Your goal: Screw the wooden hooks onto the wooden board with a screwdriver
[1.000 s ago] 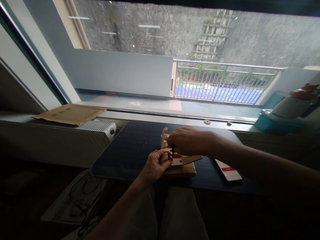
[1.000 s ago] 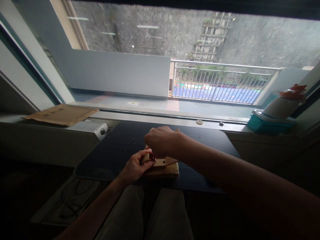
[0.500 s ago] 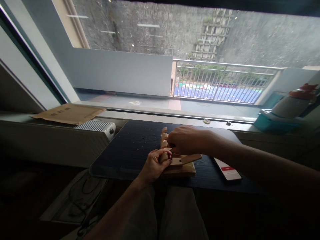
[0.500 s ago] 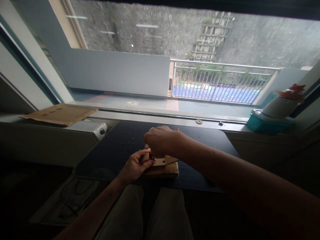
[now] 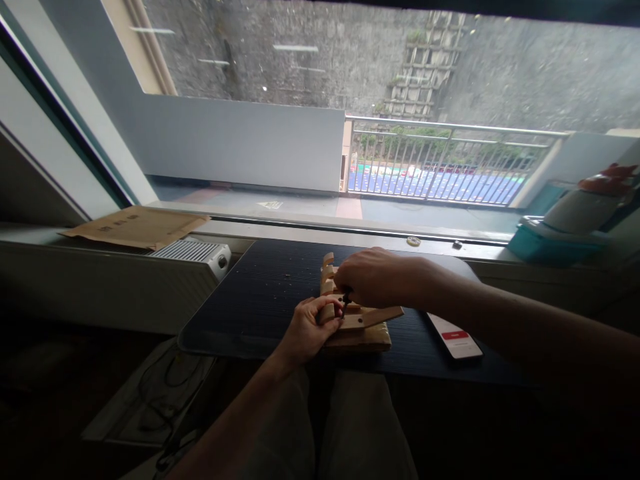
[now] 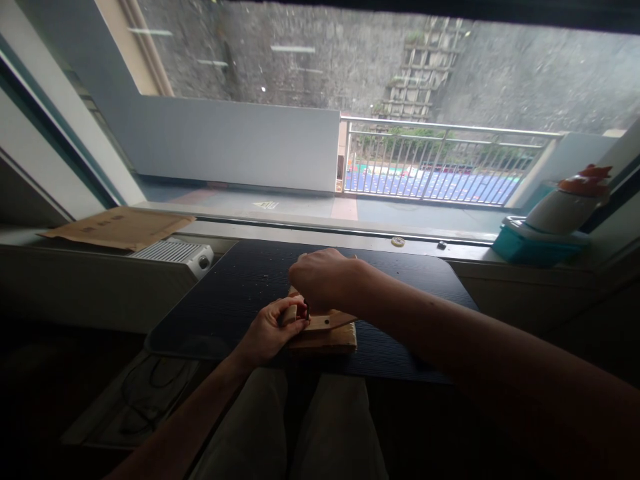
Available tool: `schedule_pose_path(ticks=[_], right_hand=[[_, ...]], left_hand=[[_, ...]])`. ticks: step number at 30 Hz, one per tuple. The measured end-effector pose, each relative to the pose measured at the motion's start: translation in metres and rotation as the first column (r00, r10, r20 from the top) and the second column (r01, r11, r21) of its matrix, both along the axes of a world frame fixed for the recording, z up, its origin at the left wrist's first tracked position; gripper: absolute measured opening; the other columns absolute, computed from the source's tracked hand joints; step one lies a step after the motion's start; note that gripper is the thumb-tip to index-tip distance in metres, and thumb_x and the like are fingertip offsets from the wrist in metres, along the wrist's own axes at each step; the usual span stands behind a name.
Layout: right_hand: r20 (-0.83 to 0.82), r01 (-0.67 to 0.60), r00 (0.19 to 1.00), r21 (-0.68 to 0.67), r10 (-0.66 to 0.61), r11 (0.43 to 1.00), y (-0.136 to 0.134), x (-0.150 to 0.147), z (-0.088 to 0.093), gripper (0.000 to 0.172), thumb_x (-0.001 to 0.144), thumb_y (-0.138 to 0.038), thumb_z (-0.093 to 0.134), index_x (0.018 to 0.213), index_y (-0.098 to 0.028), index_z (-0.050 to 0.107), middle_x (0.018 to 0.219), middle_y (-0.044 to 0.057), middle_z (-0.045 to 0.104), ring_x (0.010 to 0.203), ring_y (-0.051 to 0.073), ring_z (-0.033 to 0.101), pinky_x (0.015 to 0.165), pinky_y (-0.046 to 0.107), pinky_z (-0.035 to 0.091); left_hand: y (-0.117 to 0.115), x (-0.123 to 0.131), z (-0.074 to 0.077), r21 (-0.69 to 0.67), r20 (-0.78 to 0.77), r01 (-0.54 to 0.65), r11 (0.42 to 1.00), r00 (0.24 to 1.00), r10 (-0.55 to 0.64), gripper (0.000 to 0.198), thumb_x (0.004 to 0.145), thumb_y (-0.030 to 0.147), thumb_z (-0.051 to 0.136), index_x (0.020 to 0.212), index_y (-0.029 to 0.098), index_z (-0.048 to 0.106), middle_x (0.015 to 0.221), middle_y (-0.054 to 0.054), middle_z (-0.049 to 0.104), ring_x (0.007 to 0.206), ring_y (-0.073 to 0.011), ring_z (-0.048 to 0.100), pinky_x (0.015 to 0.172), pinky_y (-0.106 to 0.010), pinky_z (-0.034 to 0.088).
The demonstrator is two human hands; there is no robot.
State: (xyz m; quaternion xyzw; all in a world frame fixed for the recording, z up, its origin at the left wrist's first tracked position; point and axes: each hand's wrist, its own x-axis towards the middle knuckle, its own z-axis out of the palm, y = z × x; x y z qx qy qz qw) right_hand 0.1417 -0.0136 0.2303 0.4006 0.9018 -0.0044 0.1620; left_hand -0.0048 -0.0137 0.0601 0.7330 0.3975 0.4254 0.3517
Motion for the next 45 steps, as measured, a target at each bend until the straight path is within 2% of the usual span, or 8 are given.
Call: schedule_pose_path(ticks=[4,9,15,20,26,30,35,45], right_hand=[[-0.027,0.006,1.0,0.021,-0.005,1.0,0.004,0.007,-0.007,0.011,0.076,-0.017,0.055,0.076,-0.015,0.066,0.071,0.004,0.062,0.058,0.011,0.05,0.052,0.024,0.029],[0.006,0.054,0.999,0.024,-0.054,0.998,0.0,0.004,-0.003,0.013,0.076,-0.02,0.056,0.081,-0.015,0.067,0.071,0.004,0.062,0.061,0.013,0.052,0.051,0.024,0.03],[0.008,-0.01,1.0,-0.017,0.01,1.0,-0.005,-0.007,0.005,0.013,0.076,-0.017,0.058,0.083,-0.017,0.069,0.078,0.004,0.066,0.068,0.015,0.056,0.057,0.026,0.033],[0.009,-0.029,1.0,-0.021,0.029,0.999,-0.002,-0.009,0.0,0.011,0.076,-0.021,0.058,0.079,-0.017,0.069,0.075,0.005,0.066,0.067,0.015,0.056,0.057,0.026,0.033],[-0.006,-0.01,1.0,0.025,0.01,1.0,0.002,-0.005,-0.009,0.016,0.079,-0.026,0.055,0.078,-0.015,0.067,0.071,0.006,0.065,0.061,0.014,0.055,0.054,0.025,0.032],[0.022,0.018,1.0,0.026,-0.018,1.0,-0.002,-0.006,-0.003,0.017,0.077,-0.027,0.059,0.083,-0.014,0.067,0.078,0.007,0.065,0.065,0.015,0.055,0.054,0.025,0.032],[-0.007,-0.013,1.0,-0.005,0.013,1.0,-0.005,-0.005,0.003,0.014,0.075,-0.019,0.058,0.086,-0.016,0.067,0.079,0.005,0.066,0.07,0.015,0.056,0.056,0.025,0.032],[-0.054,-0.01,0.998,-0.012,0.01,1.0,0.001,0.001,-0.008,0.013,0.079,-0.022,0.055,0.082,-0.015,0.066,0.082,0.006,0.063,0.066,0.013,0.054,0.054,0.024,0.031]], left_hand=[[-0.001,-0.001,-0.001,-0.04,-0.003,0.024,0.999,1.0,-0.024,0.025,0.071,0.019,0.064,0.096,0.021,0.064,0.092,0.0,0.067,0.088,-0.0158,0.062,0.084,-0.025,0.047],[-0.001,-0.003,-0.004,-0.103,0.007,0.052,0.993,0.999,-0.051,0.031,0.071,0.019,0.063,0.102,0.021,0.062,0.094,-0.001,0.066,0.092,-0.0174,0.062,0.086,-0.028,0.047],[-0.003,-0.005,0.001,-0.173,0.001,0.05,0.984,0.999,-0.05,0.039,0.069,0.021,0.064,0.108,0.021,0.059,0.097,-0.002,0.065,0.094,-0.0185,0.061,0.089,-0.03,0.046],[-0.006,-0.004,0.008,-0.24,-0.018,0.043,0.97,0.999,-0.049,0.039,0.069,0.022,0.064,0.107,0.018,0.06,0.093,-0.003,0.066,0.091,-0.0189,0.062,0.088,-0.031,0.047],[-0.005,-0.004,0.005,-0.203,0.005,0.03,0.979,1.0,-0.03,0.04,0.068,0.021,0.064,0.107,0.019,0.061,0.1,-0.004,0.065,0.093,-0.0196,0.061,0.088,-0.031,0.047],[-0.004,-0.004,0.002,-0.164,0.024,0.028,0.986,0.999,-0.025,0.039,0.067,0.02,0.065,0.106,0.02,0.062,0.101,-0.004,0.065,0.097,-0.0202,0.06,0.092,-0.032,0.046],[-0.004,-0.004,0.002,-0.185,0.025,0.04,0.982,0.999,-0.036,0.042,0.068,0.02,0.065,0.109,0.019,0.061,0.096,-0.003,0.067,0.09,-0.0186,0.062,0.088,-0.031,0.047],[-0.002,-0.005,-0.003,-0.152,0.032,0.052,0.987,0.998,-0.048,0.039,0.069,0.018,0.064,0.107,0.02,0.062,0.104,-0.004,0.064,0.099,-0.0193,0.06,0.092,-0.031,0.045]])
